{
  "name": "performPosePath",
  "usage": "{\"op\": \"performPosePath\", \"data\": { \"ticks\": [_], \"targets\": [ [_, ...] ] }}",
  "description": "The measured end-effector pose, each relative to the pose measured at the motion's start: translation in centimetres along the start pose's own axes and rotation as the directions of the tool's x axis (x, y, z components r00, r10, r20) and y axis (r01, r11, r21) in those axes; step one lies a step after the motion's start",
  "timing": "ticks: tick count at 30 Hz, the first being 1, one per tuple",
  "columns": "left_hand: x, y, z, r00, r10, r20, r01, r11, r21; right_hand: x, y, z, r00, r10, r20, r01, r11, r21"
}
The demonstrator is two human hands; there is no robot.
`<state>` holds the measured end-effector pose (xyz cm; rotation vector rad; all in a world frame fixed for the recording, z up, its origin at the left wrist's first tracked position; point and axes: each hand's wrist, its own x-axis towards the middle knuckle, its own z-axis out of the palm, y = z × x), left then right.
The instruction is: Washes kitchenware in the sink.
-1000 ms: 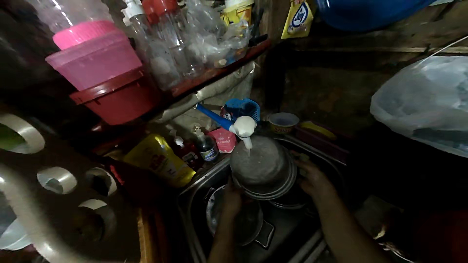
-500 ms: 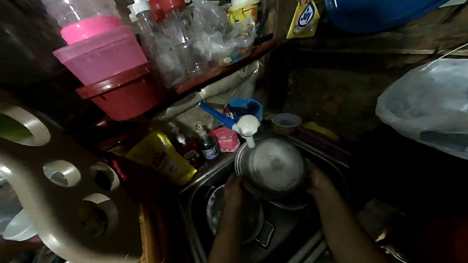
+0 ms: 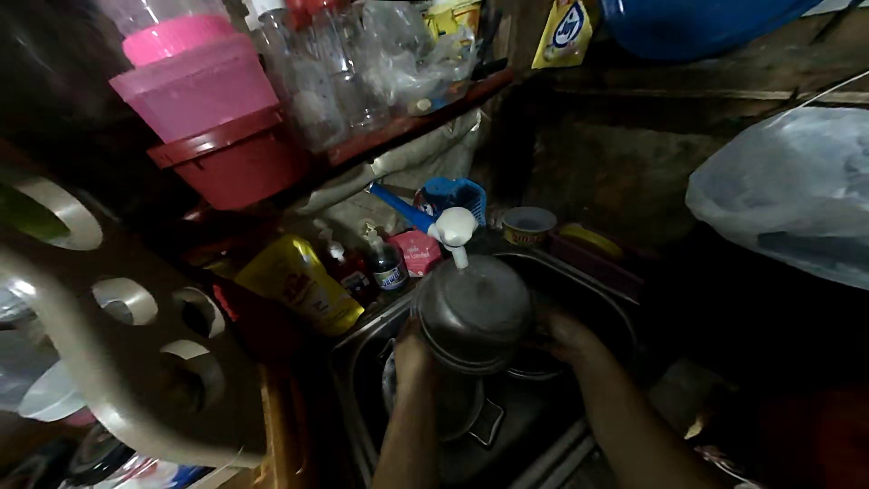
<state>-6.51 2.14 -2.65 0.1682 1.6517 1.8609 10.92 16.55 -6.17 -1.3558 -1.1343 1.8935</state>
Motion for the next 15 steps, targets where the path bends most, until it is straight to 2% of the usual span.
{"op": "performPosePath", "data": {
  "ticks": [3,7,11,15],
  "targets": [
    [0.5,-0.6,-1.8,0.997,-0.043,-0.068,0.046,0.998,0.051,0.0,-0.1,0.2,0.997,0.011,0.082,-0.011,1.000,-0.006],
    [0.8,-1.0,-2.9,0.983,-0.154,-0.105,0.135,0.977,-0.167,-0.7,-0.4,0.5,0.981,-0.028,0.194,0.025,1.000,0.013],
    [0.7,-1.0,-2.9,0.964,-0.243,-0.106,0.203,0.934,-0.294,-1.2,-0.4,0.6,0.969,-0.062,0.239,0.049,0.997,0.060],
    [0.9,-1.7,-2.6,0.970,-0.226,-0.085,0.193,0.938,-0.286,-1.3,-0.5,0.5,0.958,-0.094,0.269,0.067,0.992,0.108]
  ]
}}
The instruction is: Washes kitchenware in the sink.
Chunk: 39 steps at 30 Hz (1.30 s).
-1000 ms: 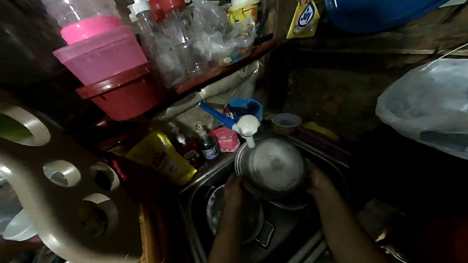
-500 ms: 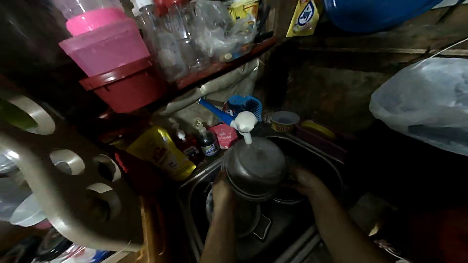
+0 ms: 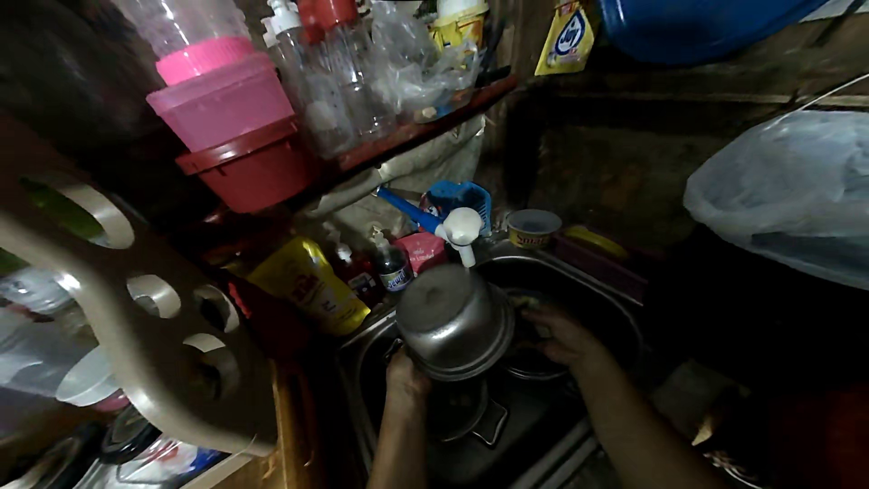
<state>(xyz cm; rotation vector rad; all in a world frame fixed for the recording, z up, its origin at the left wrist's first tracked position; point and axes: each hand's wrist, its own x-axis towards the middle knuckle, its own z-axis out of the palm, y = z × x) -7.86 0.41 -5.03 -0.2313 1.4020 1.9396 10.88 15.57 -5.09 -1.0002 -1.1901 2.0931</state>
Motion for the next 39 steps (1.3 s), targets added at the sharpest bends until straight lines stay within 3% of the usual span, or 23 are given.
{"op": "performPosePath", "data": {
  "ticks": [2,5,10,13,15,19,22,24,28,32,36,39],
  "targets": [
    [0.3,-0.7,0.2,0.996,0.063,0.058,-0.067,0.995,0.076,-0.1,0.1,-0.1,1.000,-0.022,-0.004,0.022,0.999,0.025],
    [1.4,-1.6,1.3,0.981,0.105,0.166,-0.115,0.992,0.048,0.6,0.5,-0.7,0.998,-0.053,-0.023,0.054,0.998,0.015],
    [1.8,-2.2,3.6,0.985,0.102,0.136,-0.131,0.964,0.230,1.5,0.6,-1.7,0.978,-0.054,-0.201,0.054,0.999,-0.003],
    [1.0,-2.6,5.0,0.988,0.129,0.081,-0.151,0.893,0.423,0.9,0.2,-1.4,0.910,-0.041,-0.412,0.074,0.995,0.064],
    [1.0,-2.7,5.9,0.988,0.103,0.115,-0.147,0.850,0.505,0.0,0.0,-0.8,0.834,-0.079,-0.545,0.153,0.984,0.092],
    [0.7,-2.3,7.8,0.975,0.070,0.212,-0.175,0.825,0.537,-1.0,-1.5,-1.1,0.773,-0.158,-0.615,0.311,0.939,0.149],
    [0.8,-1.2,8.5,0.937,-0.046,0.348,-0.144,0.853,0.501,-1.9,-2.9,-0.5,0.735,-0.219,-0.642,0.410,0.897,0.163],
    [0.4,-0.2,9.1,0.910,-0.149,0.387,-0.044,0.893,0.447,-1.6,-2.5,-0.9,0.698,-0.319,-0.641,0.533,0.829,0.167],
    [-0.3,1.6,8.5,0.828,-0.352,0.436,0.093,0.854,0.512,-0.2,-1.3,-2.5,0.686,-0.500,-0.529,0.686,0.687,0.241],
    [-0.5,2.4,6.7,0.858,-0.327,0.397,0.068,0.837,0.543,0.1,-1.9,-2.6,0.748,-0.495,-0.441,0.591,0.800,0.105],
    [-0.9,2.5,4.5,0.946,-0.063,0.318,-0.073,0.915,0.397,0.8,-2.6,-0.7,0.790,-0.322,-0.522,0.395,0.918,0.031],
    [-1.8,3.5,3.2,0.970,0.123,0.209,-0.188,0.927,0.324,1.1,-3.0,0.0,0.848,-0.231,-0.477,0.279,0.960,0.031]
  ]
}}
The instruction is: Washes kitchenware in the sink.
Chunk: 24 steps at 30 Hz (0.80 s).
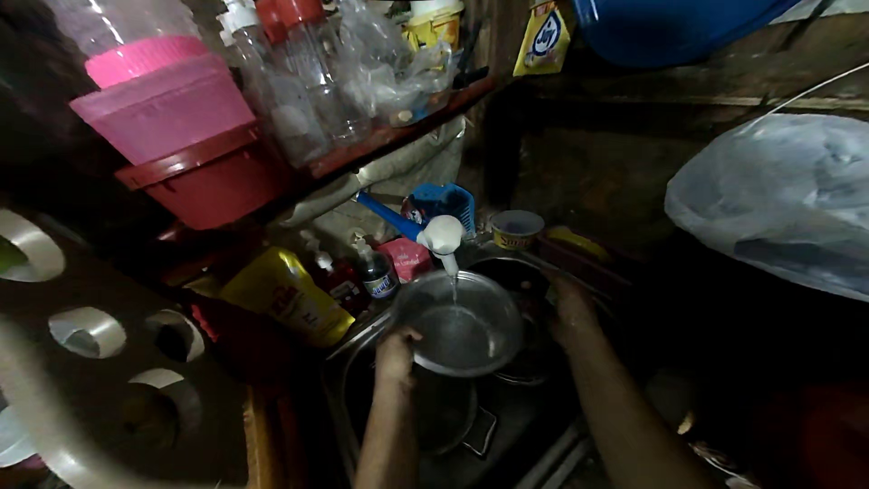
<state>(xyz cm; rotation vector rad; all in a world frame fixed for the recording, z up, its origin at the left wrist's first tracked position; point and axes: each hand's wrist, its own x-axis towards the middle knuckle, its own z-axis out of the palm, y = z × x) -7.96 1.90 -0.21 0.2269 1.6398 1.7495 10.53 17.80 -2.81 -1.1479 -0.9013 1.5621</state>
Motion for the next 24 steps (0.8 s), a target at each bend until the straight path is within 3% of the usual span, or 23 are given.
{"op": "performPosePath", "data": {
  "ticks": [3,5,9,12,18,21,24],
  "targets": [
    [-0.2,0.8,-1.0,0.994,0.059,-0.089,-0.063,0.997,-0.040,0.9,-1.1,1.3,0.994,0.061,0.089,-0.053,0.995,-0.089],
    [-0.2,0.7,-1.3,0.991,0.061,-0.116,-0.070,0.995,-0.074,2.4,-2.7,3.1,0.985,0.034,0.172,0.004,0.976,-0.217],
    [-0.6,0.1,-1.2,0.995,0.031,-0.095,-0.043,0.992,-0.121,5.8,-7.7,6.3,0.969,-0.176,0.170,0.238,0.846,-0.477],
    [-0.9,-0.4,-0.7,0.995,0.055,-0.084,-0.065,0.992,-0.111,10.5,-9.8,7.8,0.943,-0.299,0.148,0.328,0.741,-0.587],
    [-0.7,-1.0,-0.6,0.990,0.126,-0.059,-0.131,0.987,-0.088,15.3,-8.4,8.0,0.965,-0.142,0.219,0.259,0.413,-0.873],
    [-0.6,-1.6,-0.8,0.987,0.148,-0.057,-0.153,0.982,-0.114,17.7,-6.1,7.1,0.945,-0.144,0.293,0.324,0.303,-0.896],
    [-0.2,-2.2,-1.0,0.983,0.174,-0.050,-0.180,0.967,-0.179,13.8,-7.1,8.3,0.947,-0.155,0.281,0.314,0.257,-0.914]
  ]
}}
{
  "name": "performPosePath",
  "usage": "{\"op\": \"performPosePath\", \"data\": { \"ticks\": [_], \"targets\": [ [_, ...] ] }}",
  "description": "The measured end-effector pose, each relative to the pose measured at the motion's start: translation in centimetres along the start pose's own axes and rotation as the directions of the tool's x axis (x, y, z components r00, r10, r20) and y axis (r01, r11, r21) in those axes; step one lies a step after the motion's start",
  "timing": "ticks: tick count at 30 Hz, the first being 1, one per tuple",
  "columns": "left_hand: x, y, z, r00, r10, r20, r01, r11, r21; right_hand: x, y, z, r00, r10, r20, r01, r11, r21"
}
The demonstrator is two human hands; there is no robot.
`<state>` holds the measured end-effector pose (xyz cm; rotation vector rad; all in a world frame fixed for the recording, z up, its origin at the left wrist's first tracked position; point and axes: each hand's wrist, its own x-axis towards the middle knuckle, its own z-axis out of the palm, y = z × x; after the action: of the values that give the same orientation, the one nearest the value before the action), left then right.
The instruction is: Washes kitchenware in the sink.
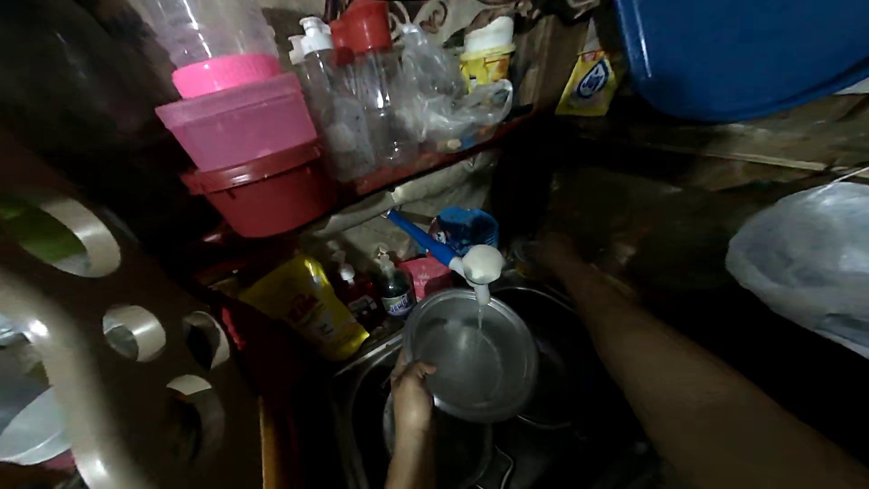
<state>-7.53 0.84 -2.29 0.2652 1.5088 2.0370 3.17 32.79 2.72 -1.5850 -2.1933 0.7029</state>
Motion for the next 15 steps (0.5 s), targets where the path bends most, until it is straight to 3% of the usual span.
{"op": "performPosePath", "data": {
  "ticks": [4,5,7,9,10,12,15],
  "targets": [
    [0.2,-0.1,0.5,0.999,0.006,-0.051,-0.008,0.999,-0.032,-8.3,-4.6,-0.2,0.975,-0.212,-0.073,0.220,0.967,0.127],
    [0.1,0.0,0.6,0.998,0.000,-0.064,-0.001,1.000,-0.019,-10.9,-5.2,0.3,0.961,-0.275,-0.007,0.273,0.951,0.142],
    [0.0,0.1,1.0,0.996,-0.012,-0.092,0.013,1.000,0.013,-13.9,-5.5,2.4,0.891,-0.370,0.263,0.326,0.925,0.196],
    [-0.3,0.1,1.4,0.995,-0.029,-0.096,0.032,0.999,0.026,-13.8,-5.5,4.1,0.716,-0.409,0.566,0.375,0.909,0.182],
    [-0.4,0.1,1.5,0.995,-0.037,-0.096,0.040,0.999,0.033,-13.3,-5.5,4.4,0.667,-0.397,0.630,0.388,0.907,0.161],
    [-0.6,0.2,1.6,0.995,-0.051,-0.081,0.055,0.997,0.051,-11.9,-5.1,4.1,0.712,-0.382,0.589,0.335,0.922,0.194],
    [-0.7,0.2,1.1,0.997,-0.055,-0.060,0.059,0.997,0.057,-11.1,-5.2,1.1,0.822,-0.301,0.483,0.115,0.919,0.377]
  ]
}}
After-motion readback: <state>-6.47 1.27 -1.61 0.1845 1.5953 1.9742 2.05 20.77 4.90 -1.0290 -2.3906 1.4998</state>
